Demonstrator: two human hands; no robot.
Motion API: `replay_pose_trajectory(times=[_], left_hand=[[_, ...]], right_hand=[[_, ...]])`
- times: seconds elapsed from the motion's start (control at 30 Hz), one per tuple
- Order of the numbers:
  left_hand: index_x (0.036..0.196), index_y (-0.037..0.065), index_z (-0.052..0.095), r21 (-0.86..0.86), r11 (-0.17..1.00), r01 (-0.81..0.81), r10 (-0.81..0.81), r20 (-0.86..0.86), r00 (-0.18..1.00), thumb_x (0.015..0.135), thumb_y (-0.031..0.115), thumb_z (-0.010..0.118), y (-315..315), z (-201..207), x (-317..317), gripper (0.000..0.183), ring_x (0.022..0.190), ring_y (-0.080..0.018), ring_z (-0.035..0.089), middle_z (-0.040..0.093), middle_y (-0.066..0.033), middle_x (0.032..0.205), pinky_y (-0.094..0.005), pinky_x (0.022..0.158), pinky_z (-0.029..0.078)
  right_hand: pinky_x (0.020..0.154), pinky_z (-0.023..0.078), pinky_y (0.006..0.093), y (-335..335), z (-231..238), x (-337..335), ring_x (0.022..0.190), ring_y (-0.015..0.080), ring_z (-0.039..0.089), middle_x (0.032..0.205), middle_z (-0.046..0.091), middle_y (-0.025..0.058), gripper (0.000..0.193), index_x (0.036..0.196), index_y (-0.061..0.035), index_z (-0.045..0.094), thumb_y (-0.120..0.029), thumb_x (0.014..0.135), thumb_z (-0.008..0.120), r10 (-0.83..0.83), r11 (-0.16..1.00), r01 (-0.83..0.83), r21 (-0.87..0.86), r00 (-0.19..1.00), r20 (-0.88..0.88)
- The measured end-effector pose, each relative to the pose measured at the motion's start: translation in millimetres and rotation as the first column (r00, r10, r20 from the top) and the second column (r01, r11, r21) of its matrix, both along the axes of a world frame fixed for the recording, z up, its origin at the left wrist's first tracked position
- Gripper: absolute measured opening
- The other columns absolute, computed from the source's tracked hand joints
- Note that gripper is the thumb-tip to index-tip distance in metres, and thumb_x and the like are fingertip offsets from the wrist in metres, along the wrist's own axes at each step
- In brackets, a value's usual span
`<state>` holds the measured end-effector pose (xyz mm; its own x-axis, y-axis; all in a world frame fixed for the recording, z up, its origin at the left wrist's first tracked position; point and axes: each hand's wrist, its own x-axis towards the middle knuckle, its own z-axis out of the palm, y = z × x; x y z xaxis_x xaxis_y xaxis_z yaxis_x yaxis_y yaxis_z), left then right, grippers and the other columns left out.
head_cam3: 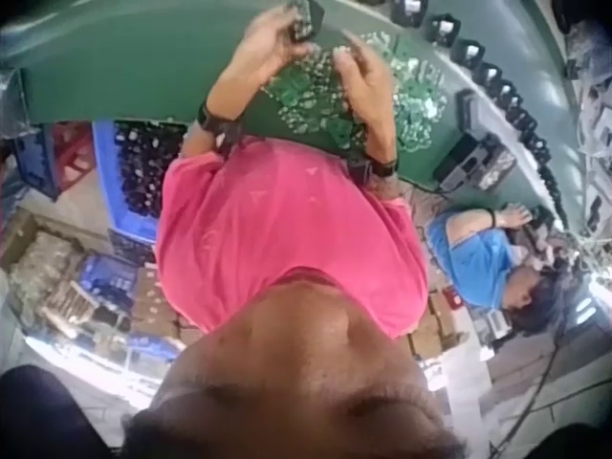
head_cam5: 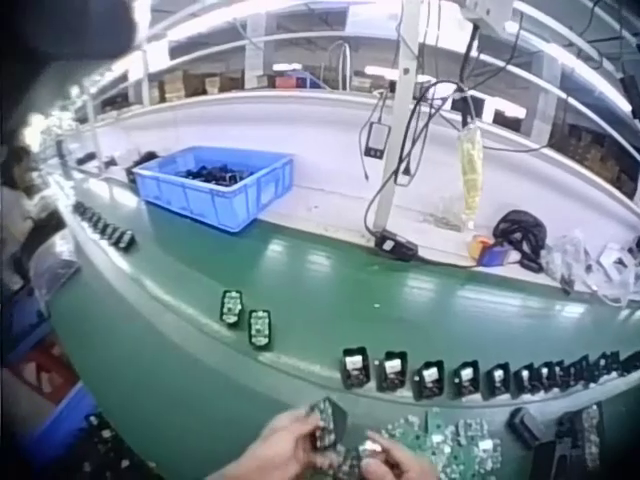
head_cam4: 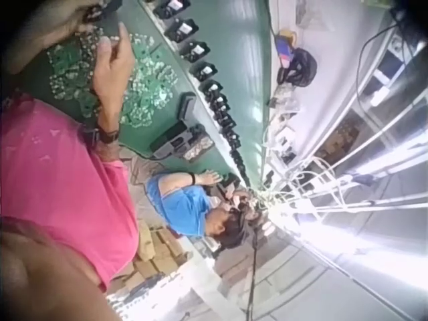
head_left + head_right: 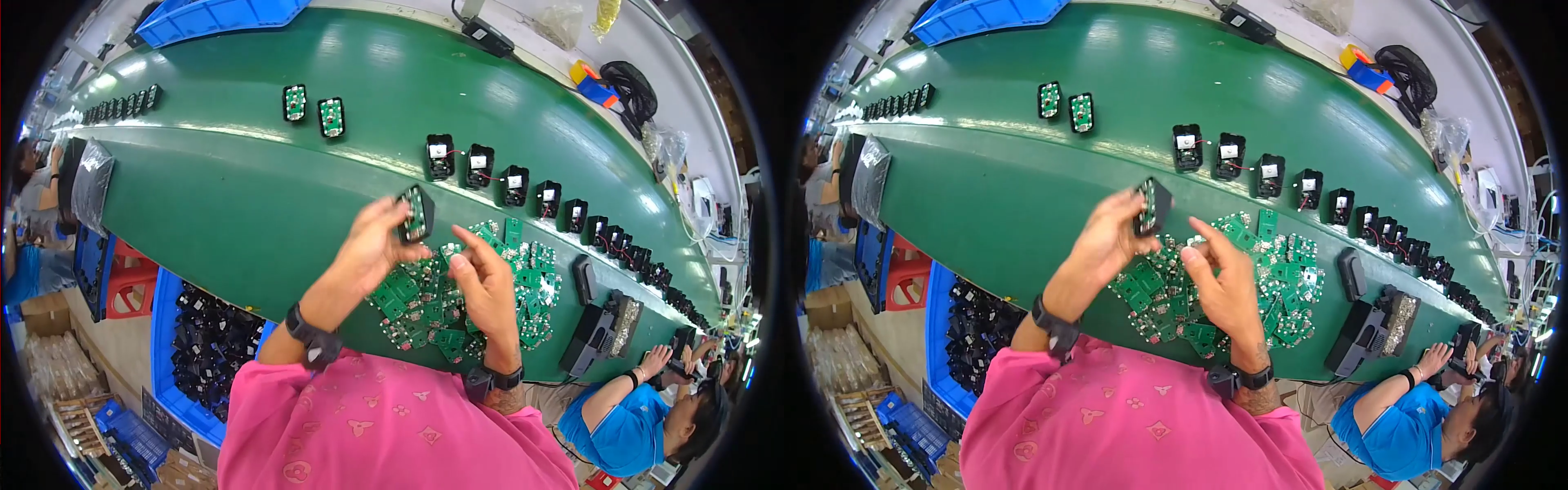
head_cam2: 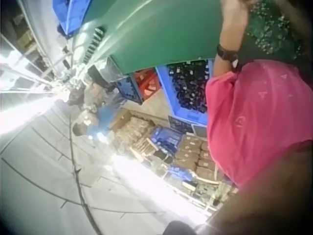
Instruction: The person picks up a circuit board and a black plastic housing, fits the board into the housing by hand, and places the assembly on the conveyor belt. They then reach into a blue bin to grab a stack of circuit boards and place them on the belt.
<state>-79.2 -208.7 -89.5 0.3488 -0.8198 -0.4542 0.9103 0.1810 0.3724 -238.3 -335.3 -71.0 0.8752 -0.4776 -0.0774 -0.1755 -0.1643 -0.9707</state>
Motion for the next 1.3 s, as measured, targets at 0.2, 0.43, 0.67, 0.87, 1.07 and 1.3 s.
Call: replay_pose_trajectory(times=[0.2,0.43,0.67,0.87,1.07,1.3], left_hand=[[0.116,0.0,0.053,0.336,0.873,-0.355,-0.147,0.873,0.465,0.102,0.019,0.049,-37.8,-19.6,105.5,0.024,0.058,-0.0226,0.068,0.059,-0.0106,0.096,-0.0286,0.049,0.057],[0.128,0.001,0.056,0.427,0.636,-0.643,-0.607,0.791,-0.076,0.097,0.018,0.053,-53.9,-35.5,145.7,0.035,0.066,-0.0302,0.071,0.066,-0.028,0.105,-0.0416,0.063,0.057],[0.145,0.0,0.04,0.202,0.874,-0.441,-0.447,0.689,-0.57,0.083,0.024,0.073,-49.8,2.8,95.9,0.075,0.125,-0.0415,0.053,0.045,-0.0231,0.147,-0.0442,0.105,0.045],[0.147,0.011,0.04,0.488,0.799,-0.351,-0.599,0.691,-0.404,0.077,0.032,0.079,-71.0,-12.0,74.6,0.083,0.114,-0.0415,0.058,0.054,-0.0197,0.136,-0.0485,0.096,0.049],[0.144,0.007,0.044,0.043,0.999,-0.03,-0.031,0.949,0.313,0.074,0.009,0.08,-49.8,-22.5,46.0,0.079,0.086,-0.0249,0.069,0.052,-0.0134,0.137,-0.0273,0.063,0.057],[0.133,0.007,0.053,-0.198,0.956,0.218,-0.108,0.454,0.884,0.084,0.016,0.074,-7.4,-6.9,-12.3,0.054,0.078,-0.0149,0.065,0.052,-0.0137,0.139,-0.0178,0.049,0.045]], right_hand=[[0.067,0.045,0.0328,4.3,-11.0,-2.9,0.075,0.0187,0.054,0.082,0.058,0.0069,0.026,0.11,0.0001,0.068,-0.011,0.087,0.07,-0.042,0.853,0.011,-0.521,0.998,-0.047],[0.083,0.041,0.0436,28.0,-11.9,12.1,0.101,0.0313,0.05,0.104,0.055,0.0118,0.025,0.098,-0.0036,0.068,-0.014,0.077,0.077,0.052,0.642,-0.127,-0.756,0.991,-0.123],[0.088,0.037,0.0464,30.1,-31.4,22.8,0.106,0.0303,0.049,0.111,0.054,0.0095,0.023,0.095,-0.0061,0.063,-0.013,0.077,0.075,0.055,0.532,-0.151,-0.833,0.988,-0.145],[0.079,0.046,0.0363,26.2,-23.0,9.0,0.089,0.0262,0.06,0.088,0.063,0.0082,0.02,0.096,-0.0042,0.062,-0.009,0.08,0.074,0.104,0.627,-0.077,-0.775,0.995,-0.015],[0.057,0.051,0.0235,1.9,-9.0,-23.4,0.067,0.0104,0.062,0.086,0.065,0.0041,0.013,0.104,0.0015,0.062,-0.003,0.092,0.064,-0.241,0.873,0.152,0.464,0.96,0.139],[0.05,0.047,0.0266,-1.1,-2.5,-7.7,0.059,0.0134,0.06,0.087,0.065,0.0057,0.014,0.111,-0.0001,0.061,-0.005,0.098,0.06,-0.352,0.574,0.033,0.818,0.912,0.21]])
